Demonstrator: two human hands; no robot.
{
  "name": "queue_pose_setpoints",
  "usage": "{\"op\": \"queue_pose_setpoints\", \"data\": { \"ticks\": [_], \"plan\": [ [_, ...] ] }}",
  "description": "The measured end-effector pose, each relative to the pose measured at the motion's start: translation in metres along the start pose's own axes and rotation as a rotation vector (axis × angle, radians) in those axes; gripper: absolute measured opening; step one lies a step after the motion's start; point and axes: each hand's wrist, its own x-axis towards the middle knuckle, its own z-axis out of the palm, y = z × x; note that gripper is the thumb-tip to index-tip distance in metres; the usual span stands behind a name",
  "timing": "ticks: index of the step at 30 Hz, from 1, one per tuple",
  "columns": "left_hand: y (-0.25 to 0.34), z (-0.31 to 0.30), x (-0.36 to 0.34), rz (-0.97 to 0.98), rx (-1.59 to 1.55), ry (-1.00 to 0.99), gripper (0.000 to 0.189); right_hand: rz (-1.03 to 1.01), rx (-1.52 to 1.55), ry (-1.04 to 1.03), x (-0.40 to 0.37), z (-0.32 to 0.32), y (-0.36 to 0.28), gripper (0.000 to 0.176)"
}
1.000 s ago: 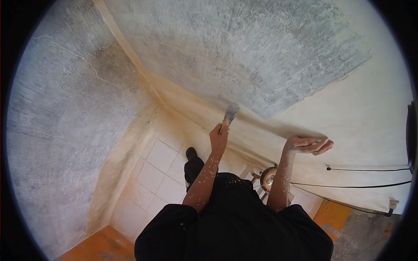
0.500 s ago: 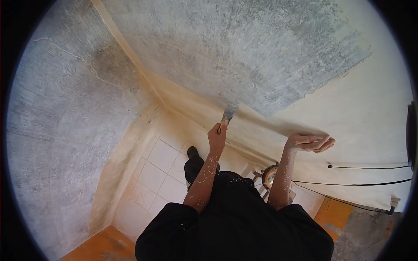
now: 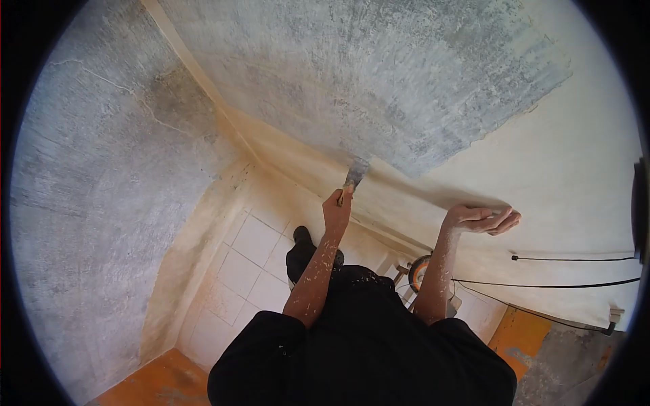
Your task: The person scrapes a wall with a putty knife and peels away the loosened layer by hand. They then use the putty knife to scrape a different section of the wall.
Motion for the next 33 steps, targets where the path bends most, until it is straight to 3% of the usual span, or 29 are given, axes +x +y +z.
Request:
{"op": "queue_pose_setpoints", "data": {
  "ticks": [4,7,22,31,33],
  "plan": [
    [0.005,0.001,0.004,0.018,-0.018,0.004,0.046,-0.010,0.048,0.048,-0.004,0.009,0.006,0.042],
    [0.019,0.001,0.000,0.146,0.012,0.022,0.044,0.010,0.015,0.010,-0.006,-0.002,0.003,0.042],
    [0.006,0.005,-0.005,-0.022,-0.134,-0.033,0.045,-0.001,0.035,0.036,-0.010,0.006,0.014,0.043],
    [0.007,0.004,-0.007,-0.044,-0.103,-0.065,0.046,-0.004,0.028,0.009,-0.008,0.001,0.011,0.043],
    [0.025,0.009,-0.001,0.043,-0.061,-0.097,0.045,0.019,0.046,0.013,-0.007,-0.001,0.007,0.042]
  ]
}}
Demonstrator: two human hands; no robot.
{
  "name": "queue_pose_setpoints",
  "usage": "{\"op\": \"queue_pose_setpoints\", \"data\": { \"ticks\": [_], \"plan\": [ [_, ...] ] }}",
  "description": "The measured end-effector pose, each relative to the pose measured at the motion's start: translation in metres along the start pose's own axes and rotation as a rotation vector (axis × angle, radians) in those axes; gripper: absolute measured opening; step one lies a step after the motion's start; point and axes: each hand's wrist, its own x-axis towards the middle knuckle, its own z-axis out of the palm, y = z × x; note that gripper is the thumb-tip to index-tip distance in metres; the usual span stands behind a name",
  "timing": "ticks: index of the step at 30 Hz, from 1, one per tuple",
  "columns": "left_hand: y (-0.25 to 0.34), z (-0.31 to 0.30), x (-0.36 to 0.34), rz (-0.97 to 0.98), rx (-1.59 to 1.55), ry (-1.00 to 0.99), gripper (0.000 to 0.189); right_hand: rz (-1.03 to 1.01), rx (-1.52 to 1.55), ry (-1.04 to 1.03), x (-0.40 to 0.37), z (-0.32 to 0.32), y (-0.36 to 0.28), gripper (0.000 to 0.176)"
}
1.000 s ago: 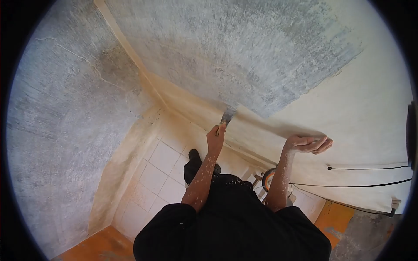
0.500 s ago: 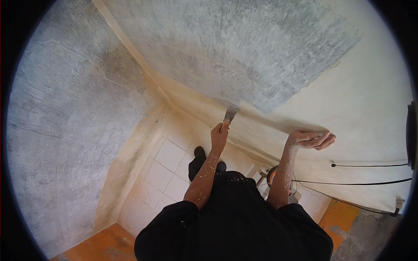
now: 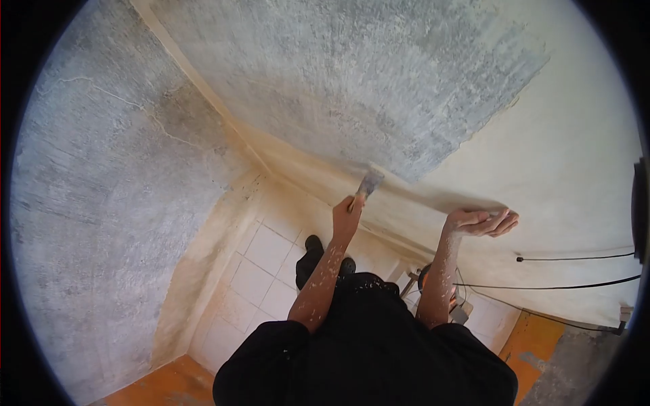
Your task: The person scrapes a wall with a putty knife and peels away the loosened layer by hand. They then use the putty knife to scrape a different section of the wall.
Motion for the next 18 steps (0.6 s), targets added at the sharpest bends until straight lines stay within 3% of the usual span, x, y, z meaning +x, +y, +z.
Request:
{"op": "queue_pose_setpoints", "data": {
  "ticks": [4,8,13,18],
  "plan": [
    [-0.039,0.003,0.000,0.062,-0.069,0.065,0.044,-0.025,-0.020,-0.020,-0.003,-0.001,0.006,0.043],
    [-0.048,-0.014,0.003,-0.066,-0.074,0.079,0.043,-0.035,-0.009,-0.021,-0.005,0.000,0.009,0.043],
    [0.002,0.000,0.007,0.032,-0.075,0.098,0.044,-0.042,-0.011,-0.015,-0.004,0.001,0.007,0.043],
    [-0.006,-0.001,0.004,0.006,-0.054,0.121,0.044,-0.041,-0.027,-0.004,-0.004,0.001,0.007,0.044]
  ]
}}
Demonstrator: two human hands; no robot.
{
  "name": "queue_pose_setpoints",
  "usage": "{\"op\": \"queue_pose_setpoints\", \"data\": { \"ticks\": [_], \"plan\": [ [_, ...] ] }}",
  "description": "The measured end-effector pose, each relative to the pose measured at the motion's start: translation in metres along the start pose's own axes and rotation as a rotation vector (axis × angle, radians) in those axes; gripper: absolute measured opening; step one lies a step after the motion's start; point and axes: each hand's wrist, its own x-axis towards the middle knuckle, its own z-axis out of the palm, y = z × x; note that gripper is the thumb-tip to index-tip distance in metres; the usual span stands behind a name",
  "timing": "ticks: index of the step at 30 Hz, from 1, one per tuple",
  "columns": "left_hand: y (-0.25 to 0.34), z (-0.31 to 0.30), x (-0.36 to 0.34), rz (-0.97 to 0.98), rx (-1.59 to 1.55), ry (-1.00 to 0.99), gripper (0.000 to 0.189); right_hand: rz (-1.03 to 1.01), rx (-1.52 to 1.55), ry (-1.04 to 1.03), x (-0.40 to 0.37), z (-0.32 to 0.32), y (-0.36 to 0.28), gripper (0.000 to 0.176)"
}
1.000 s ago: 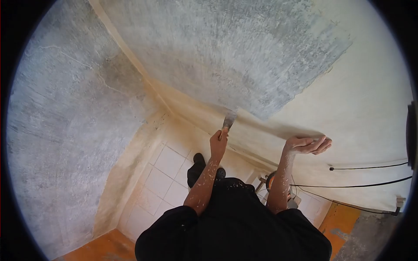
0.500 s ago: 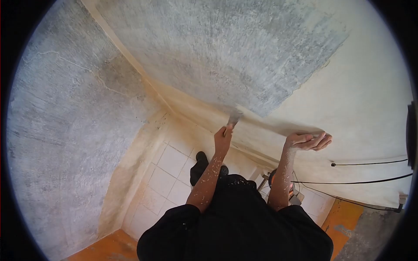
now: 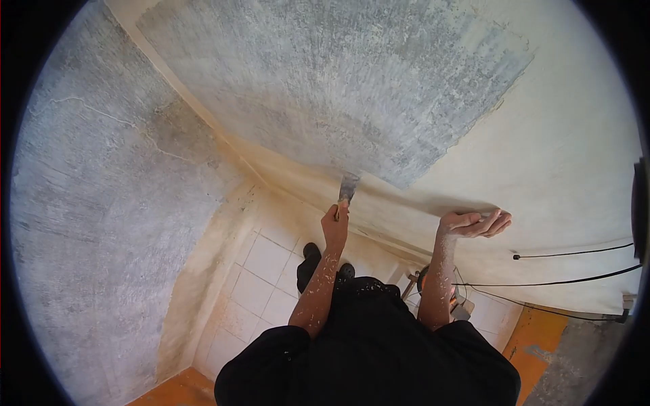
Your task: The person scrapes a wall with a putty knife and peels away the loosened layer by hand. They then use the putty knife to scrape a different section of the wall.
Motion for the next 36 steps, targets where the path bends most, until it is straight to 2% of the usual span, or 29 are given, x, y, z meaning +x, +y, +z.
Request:
{"op": "queue_pose_setpoints", "data": {
  "ticks": [4,6,8,10,13,14,16,19,22,23,26,32,33,36],
  "plan": [
    [0.022,-0.002,0.000,0.021,0.003,-0.037,0.044,0.008,0.017,-0.025,0.000,-0.007,-0.002,0.044],
    [-0.016,-0.008,0.001,0.011,0.062,-0.029,0.044,0.016,0.014,-0.019,0.001,-0.003,-0.003,0.044],
    [-0.019,-0.005,0.006,0.018,0.066,-0.016,0.045,0.006,0.008,-0.009,0.000,-0.001,0.000,0.044],
    [0.001,-0.004,0.001,0.005,0.032,-0.005,0.045,0.010,0.007,-0.006,0.002,0.001,-0.002,0.044],
    [-0.016,-0.007,0.003,0.106,0.110,-0.029,0.044,0.035,0.022,-0.029,0.000,-0.007,-0.004,0.045],
    [-0.019,-0.008,-0.001,0.079,0.113,-0.025,0.044,0.039,0.031,-0.022,-0.001,-0.006,-0.003,0.045],
    [-0.008,-0.003,-0.004,0.041,0.112,-0.018,0.043,0.032,0.039,0.011,0.000,0.003,-0.001,0.045],
    [0.022,0.008,0.005,0.138,0.144,-0.065,0.042,0.042,0.043,0.039,-0.002,0.002,-0.001,0.044],
    [0.012,0.009,0.005,0.021,0.029,-0.077,0.039,0.042,0.040,0.010,-0.002,-0.001,-0.001,0.045],
    [-0.008,0.000,0.004,0.054,0.033,-0.063,0.038,0.021,0.030,0.023,-0.005,0.000,0.004,0.045],
    [-0.025,-0.012,0.005,-0.084,0.104,-0.037,0.038,0.002,-0.001,0.010,-0.004,0.000,0.004,0.044],
    [0.014,0.005,0.007,0.101,0.012,-0.061,0.041,0.017,-0.009,-0.029,0.001,-0.004,-0.002,0.044],
    [0.004,0.002,0.007,0.102,0.081,-0.027,0.042,-0.014,0.021,-0.003,0.002,-0.001,0.000,0.044],
    [-0.002,-0.001,0.003,0.018,0.004,0.003,0.039,0.003,0.023,0.003,0.000,0.000,0.000,0.044]
  ]
}}
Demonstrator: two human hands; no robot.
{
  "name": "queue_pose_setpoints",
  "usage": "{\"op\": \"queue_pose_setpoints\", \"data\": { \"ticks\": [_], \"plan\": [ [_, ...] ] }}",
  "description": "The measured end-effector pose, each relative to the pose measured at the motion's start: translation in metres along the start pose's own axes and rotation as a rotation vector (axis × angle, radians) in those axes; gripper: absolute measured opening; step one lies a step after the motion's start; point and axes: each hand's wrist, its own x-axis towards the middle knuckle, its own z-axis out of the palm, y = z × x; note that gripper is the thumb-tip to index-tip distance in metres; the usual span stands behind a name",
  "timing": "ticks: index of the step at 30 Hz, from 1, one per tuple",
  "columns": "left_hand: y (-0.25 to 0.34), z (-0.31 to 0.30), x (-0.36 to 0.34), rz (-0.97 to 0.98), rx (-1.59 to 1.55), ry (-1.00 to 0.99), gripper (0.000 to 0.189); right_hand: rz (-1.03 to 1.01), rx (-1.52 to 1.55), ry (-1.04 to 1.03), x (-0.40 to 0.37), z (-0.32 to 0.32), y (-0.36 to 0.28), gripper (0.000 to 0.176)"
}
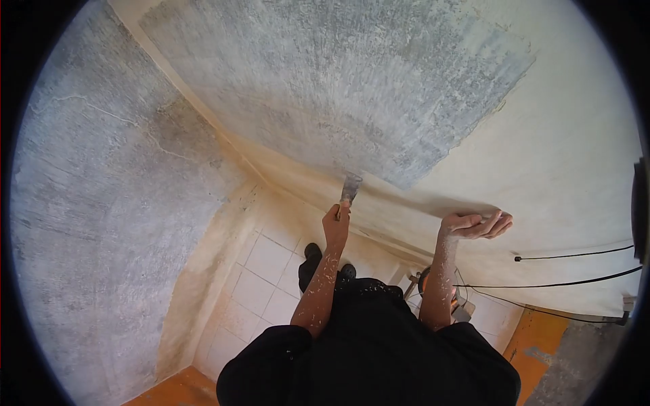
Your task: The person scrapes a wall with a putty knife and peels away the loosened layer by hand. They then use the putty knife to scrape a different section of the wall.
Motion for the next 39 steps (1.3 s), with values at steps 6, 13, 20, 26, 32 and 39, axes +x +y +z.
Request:
{"op": "queue_pose_setpoints", "data": {
  "ticks": [6,13,20,26,32,39],
  "plan": [
    [0.009,0.004,0.001,0.073,0.114,0.017,0.043,0.005,0.020,-0.014,0.002,-0.002,-0.001,0.044],
    [0.014,-0.008,-0.010,0.035,0.159,0.013,0.042,0.013,0.024,-0.005,0.000,0.000,-0.002,0.044],
    [-0.003,-0.004,-0.011,-0.039,0.074,-0.010,0.043,-0.016,0.000,-0.014,0.002,-0.002,0.004,0.045],
    [0.007,-0.017,-0.002,0.016,0.165,0.005,0.043,-0.015,-0.001,-0.005,0.000,-0.002,0.002,0.045],
    [0.030,-0.017,0.000,0.068,0.250,-0.008,0.040,-0.033,-0.019,0.000,-0.001,-0.001,0.002,0.046],
    [0.008,-0.009,0.002,0.087,0.152,0.029,0.044,-0.009,-0.021,0.000,0.001,0.002,-0.003,0.046]
  ]
}}
